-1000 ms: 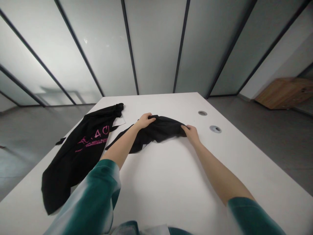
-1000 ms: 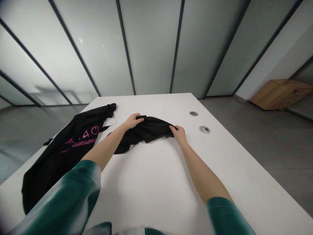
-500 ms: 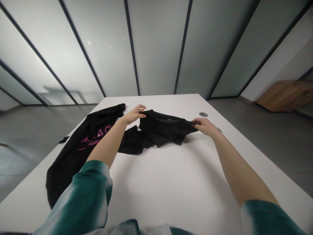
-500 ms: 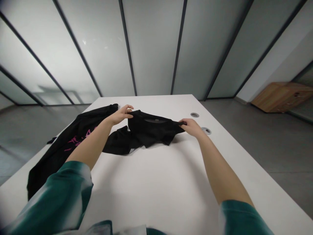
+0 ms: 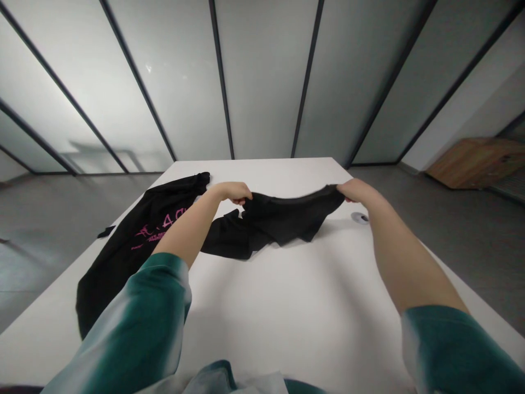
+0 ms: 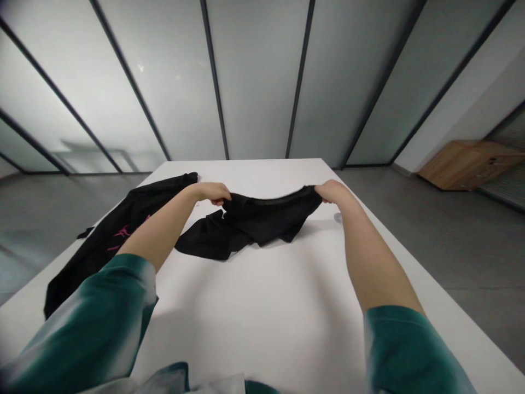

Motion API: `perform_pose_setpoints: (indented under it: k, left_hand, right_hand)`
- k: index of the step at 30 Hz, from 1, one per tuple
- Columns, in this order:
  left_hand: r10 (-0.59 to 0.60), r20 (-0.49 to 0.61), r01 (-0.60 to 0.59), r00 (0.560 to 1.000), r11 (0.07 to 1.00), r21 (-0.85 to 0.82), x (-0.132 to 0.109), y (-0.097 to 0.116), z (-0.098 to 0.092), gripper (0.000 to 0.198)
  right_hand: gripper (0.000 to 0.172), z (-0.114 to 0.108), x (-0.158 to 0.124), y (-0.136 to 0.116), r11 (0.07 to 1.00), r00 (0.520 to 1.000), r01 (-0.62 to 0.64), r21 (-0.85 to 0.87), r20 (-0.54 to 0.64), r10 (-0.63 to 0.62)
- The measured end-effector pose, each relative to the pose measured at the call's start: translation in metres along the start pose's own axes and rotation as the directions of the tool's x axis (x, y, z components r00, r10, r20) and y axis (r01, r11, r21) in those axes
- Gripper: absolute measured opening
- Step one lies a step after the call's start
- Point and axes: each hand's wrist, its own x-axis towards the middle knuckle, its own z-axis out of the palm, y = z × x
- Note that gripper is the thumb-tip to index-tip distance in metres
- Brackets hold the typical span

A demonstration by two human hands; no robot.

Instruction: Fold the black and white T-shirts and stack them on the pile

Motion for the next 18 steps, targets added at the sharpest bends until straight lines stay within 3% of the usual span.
perform_pose_setpoints:
  k: [2,4,6,7,10,13,16,18]
  left_hand:
    - [0.052,-0.278,-0.100,0.959,0.982,-0.162,0.012,0.005,-0.007,0.032]
    - [0.122,-0.497,-0.229,0.859,0.960,-0.161,0.020,0.005,-0.005,0.053]
    - [0.179,-0.583,-0.250,0.793,0.967,-0.041,0.022,-0.001,0.005,0.070]
    - [0.190,-0.585,-0.215,0.788,0.976,0.027,0.021,-0.006,0.012,0.073]
    - [0.142,-0.492,-0.055,0.859,0.981,0.186,0.010,-0.030,0.038,0.070]
    - [-0.029,-0.378,0.136,0.926,0.956,0.260,-0.005,-0.057,0.064,0.078]
    - [-0.051,-0.340,0.164,0.939,0.936,0.312,-0.024,-0.072,0.085,0.096]
    - [0.000,-0.343,0.139,0.939,0.914,0.381,-0.038,-0.072,0.098,0.105]
  right_hand:
    - [0.030,0.005,0.009,-0.018,0.990,1.000,-0.011,0.139,-0.012,0.013]
    - [0.044,0.014,0.010,-0.034,0.960,0.997,0.079,0.269,-0.027,-0.074]
    - [0.058,0.028,0.002,-0.042,0.907,0.980,0.195,0.374,-0.038,-0.195]
    - [0.061,0.036,-0.005,-0.043,0.887,0.971,0.226,0.402,-0.020,-0.239]
    - [0.053,0.068,-0.038,-0.040,0.911,0.944,0.241,0.335,0.138,-0.301]
    - [0.041,0.098,-0.078,-0.034,0.942,0.882,0.301,0.145,0.334,-0.333]
    - [0.039,0.120,-0.111,-0.035,0.905,0.836,0.423,-0.043,0.404,-0.372]
    - [0.042,0.128,-0.124,-0.039,0.882,0.848,0.445,-0.156,0.391,-0.359]
